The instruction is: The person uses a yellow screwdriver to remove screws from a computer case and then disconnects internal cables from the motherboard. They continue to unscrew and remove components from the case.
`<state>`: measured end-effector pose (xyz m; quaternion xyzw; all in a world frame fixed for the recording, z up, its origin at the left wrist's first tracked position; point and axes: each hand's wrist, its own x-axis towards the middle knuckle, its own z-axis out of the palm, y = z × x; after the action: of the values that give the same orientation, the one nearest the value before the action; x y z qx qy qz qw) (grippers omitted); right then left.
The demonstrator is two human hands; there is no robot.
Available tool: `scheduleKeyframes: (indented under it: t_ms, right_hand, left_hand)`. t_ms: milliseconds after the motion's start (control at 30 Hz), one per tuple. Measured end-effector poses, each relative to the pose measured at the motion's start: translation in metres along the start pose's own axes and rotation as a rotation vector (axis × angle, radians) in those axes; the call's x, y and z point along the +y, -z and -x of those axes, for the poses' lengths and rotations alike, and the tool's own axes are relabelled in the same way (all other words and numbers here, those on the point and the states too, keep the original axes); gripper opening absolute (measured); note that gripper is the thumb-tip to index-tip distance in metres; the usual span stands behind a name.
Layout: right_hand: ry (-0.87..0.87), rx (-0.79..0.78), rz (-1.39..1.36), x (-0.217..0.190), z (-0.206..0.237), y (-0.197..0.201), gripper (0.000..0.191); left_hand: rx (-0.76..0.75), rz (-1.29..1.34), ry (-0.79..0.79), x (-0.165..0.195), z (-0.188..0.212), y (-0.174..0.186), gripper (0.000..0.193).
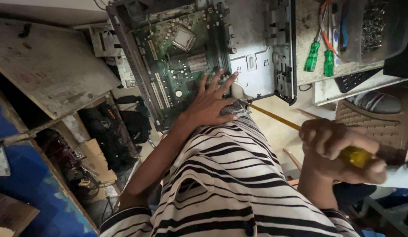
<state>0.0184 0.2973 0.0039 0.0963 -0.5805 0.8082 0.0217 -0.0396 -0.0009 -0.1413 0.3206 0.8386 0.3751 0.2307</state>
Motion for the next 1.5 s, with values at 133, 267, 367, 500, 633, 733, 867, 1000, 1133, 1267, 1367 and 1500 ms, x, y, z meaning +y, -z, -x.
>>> scheduleKeyframes:
  t_ms: [133, 267, 367, 500, 633, 733, 867, 1000, 1133, 1267, 1367, 1500]
  right_hand:
    - [0.040, 0.077, -0.025, 0.013, -0.004, -0.020, 0.063]
    - [0.075, 0.030, 0.024, 0.014, -0.010, -0.036, 0.061]
    - [0.055, -0.035, 0.047, 0.015, -0.015, -0.043, 0.060]
    - [0.043, -0.048, 0.019, 0.021, -0.020, -0.052, 0.058]
    - [0.000, -0.021, 0.099, 0.022, -0.020, -0.063, 0.063]
    - [0.023, -0.022, 0.176, 0.025, -0.022, -0.070, 0.069]
    - [0.099, 0.010, 0.431, 0.034, -0.017, -0.083, 0.075]
    - [0.098, 0.101, 0.463, 0.034, -0.004, -0.098, 0.078]
    - [0.008, 0.175, 0.247, 0.025, -0.013, -0.095, 0.062]
    - [-0.045, -0.126, 0.031, 0.018, -0.035, -0.083, 0.066]
    - [-0.050, -0.311, -0.008, 0.022, -0.047, -0.080, 0.064]
    - [-0.074, -0.314, -0.075, 0.024, -0.050, -0.077, 0.061]
  left_hand:
    - [-0.009, -0.024, 0.035, 0.002, -0.002, 0.000, 0.060]
    - [-0.041, -0.024, 0.085, 0.005, -0.004, 0.002, 0.062]
    - [-0.048, -0.037, 0.095, 0.007, -0.004, 0.004, 0.062]
    - [-0.018, -0.021, 0.079, 0.008, -0.004, 0.004, 0.059]
    - [-0.051, -0.016, 0.115, 0.008, -0.003, 0.005, 0.059]
    - [-0.053, -0.015, 0.114, 0.008, -0.004, 0.005, 0.060]
    - [0.006, 0.019, 0.081, 0.009, -0.003, 0.007, 0.058]
    - [-0.021, -0.008, 0.094, 0.011, -0.002, 0.007, 0.058]
    - [-0.006, -0.017, 0.058, 0.008, 0.000, 0.007, 0.056]
    - [0.166, 0.279, -0.012, 0.010, 0.002, 0.008, 0.048]
    - [0.225, 0.293, -0.149, 0.025, 0.001, 0.010, 0.034]
    - [0.178, 0.325, -0.254, 0.059, -0.002, 0.009, 0.037]
